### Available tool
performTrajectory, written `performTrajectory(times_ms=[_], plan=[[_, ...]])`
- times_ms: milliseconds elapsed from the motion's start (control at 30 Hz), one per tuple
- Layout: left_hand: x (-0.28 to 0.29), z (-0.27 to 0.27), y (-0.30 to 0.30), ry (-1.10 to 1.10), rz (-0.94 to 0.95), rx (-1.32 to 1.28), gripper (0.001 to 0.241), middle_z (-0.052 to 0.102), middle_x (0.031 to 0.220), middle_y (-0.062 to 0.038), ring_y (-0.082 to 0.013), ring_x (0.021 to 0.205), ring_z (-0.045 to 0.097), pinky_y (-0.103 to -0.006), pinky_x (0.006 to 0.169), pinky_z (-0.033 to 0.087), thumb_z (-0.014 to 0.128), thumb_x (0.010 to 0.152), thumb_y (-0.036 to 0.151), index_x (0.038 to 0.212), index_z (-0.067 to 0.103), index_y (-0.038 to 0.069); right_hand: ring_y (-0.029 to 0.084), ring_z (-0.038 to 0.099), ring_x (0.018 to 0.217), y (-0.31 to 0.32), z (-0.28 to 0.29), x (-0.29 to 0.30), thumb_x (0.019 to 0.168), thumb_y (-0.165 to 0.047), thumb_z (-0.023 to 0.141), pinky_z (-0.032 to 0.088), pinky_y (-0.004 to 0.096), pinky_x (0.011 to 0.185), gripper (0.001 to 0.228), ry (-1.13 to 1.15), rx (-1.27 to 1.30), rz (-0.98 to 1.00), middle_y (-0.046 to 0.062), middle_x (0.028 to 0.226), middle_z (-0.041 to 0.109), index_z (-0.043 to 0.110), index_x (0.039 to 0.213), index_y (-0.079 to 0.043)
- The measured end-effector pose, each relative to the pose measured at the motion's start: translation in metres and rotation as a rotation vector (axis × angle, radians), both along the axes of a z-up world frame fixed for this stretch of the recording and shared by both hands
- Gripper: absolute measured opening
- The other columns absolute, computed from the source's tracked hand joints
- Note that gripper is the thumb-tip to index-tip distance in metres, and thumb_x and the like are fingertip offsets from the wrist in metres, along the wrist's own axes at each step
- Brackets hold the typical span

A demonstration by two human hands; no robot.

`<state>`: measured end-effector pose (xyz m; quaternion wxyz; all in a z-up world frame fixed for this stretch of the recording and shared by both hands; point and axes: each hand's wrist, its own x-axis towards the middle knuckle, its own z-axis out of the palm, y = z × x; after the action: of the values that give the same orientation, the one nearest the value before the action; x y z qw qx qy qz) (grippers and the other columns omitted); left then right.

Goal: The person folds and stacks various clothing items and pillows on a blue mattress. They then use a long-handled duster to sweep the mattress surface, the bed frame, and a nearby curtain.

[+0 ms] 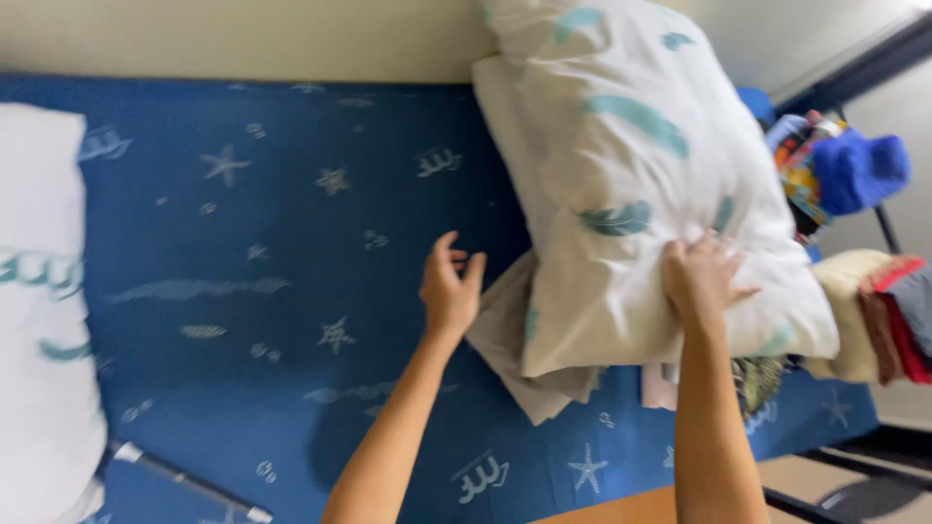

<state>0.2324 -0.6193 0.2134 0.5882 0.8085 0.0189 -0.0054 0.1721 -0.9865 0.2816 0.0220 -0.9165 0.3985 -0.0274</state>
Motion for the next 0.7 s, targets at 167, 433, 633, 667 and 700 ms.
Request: performTrajectory(times_ms=[167, 433, 633, 667, 700], plan=[[-0.016, -0.080, 0.204, -0.013, 0.359, 0.050, 0.060, 0.056, 0.124, -0.016, -0.0253, 0.105, 0.060, -0.0401, 0.093, 0.049, 0.073, 0.094, 0.026, 0.144, 0.046, 0.005, 0.046, 0.030, 0.150, 0.142, 0.016, 0.039, 0.098, -0.036, 0.065, 0.017, 0.066, 0.121, 0.067, -0.309, -0.008, 0.358, 0.025, 0.162, 0.040, 0.046, 0.154, -0.006], [-0.104, -0.076, 0.522, -0.168, 0.747, 0.469, 0.069, 0.045, 0.142, -0.022, -0.0363, 0.130, 0.044, -0.0507, 0.110, 0.036, 0.077, 0.095, 0.025, 0.150, 0.041, 0.002, 0.045, 0.039, 0.145, 0.518, -0.073, 0.054, 0.093, -0.023, 0.070, 0.035, 0.054, 0.115, 0.059, -0.282, 0.334, 1.027, 0.030, 0.149, 0.048, 0.051, 0.145, -0.003], [-0.170, -0.062, 0.712, 0.129, 1.242, 0.485, 0.113, 0.029, 0.153, -0.027, -0.0432, 0.137, 0.029, -0.0579, 0.112, 0.027, 0.094, 0.079, 0.047, 0.154, 0.025, 0.000, 0.042, 0.036, 0.148, 0.783, -0.112, -0.009, 0.093, -0.029, 0.069, 0.035, 0.049, 0.117, 0.058, 0.067, 0.885, 1.122, 0.026, 0.156, 0.039, 0.051, 0.145, -0.010], [-0.176, -0.072, 0.735, 0.216, 1.297, 0.178, 0.124, 0.025, 0.156, -0.024, -0.0407, 0.139, 0.030, -0.0555, 0.114, 0.029, 0.095, 0.073, 0.048, 0.155, 0.015, 0.002, 0.043, 0.035, 0.147, 0.815, -0.116, -0.021, 0.093, -0.029, 0.069, 0.035, 0.050, 0.117, 0.059, 0.050, 0.897, 1.149, 0.026, 0.158, 0.038, 0.050, 0.147, -0.013], [-0.181, -0.081, 0.756, 0.300, 1.334, -0.133, 0.135, 0.020, 0.160, -0.022, -0.0382, 0.142, 0.031, -0.0531, 0.116, 0.031, 0.096, 0.067, 0.050, 0.157, 0.006, 0.005, 0.045, 0.035, 0.147, 0.846, -0.119, -0.032, 0.093, -0.028, 0.069, 0.035, 0.050, 0.117, 0.061, 0.034, 0.909, 1.176, 0.026, 0.160, 0.036, 0.048, 0.149, -0.016]])
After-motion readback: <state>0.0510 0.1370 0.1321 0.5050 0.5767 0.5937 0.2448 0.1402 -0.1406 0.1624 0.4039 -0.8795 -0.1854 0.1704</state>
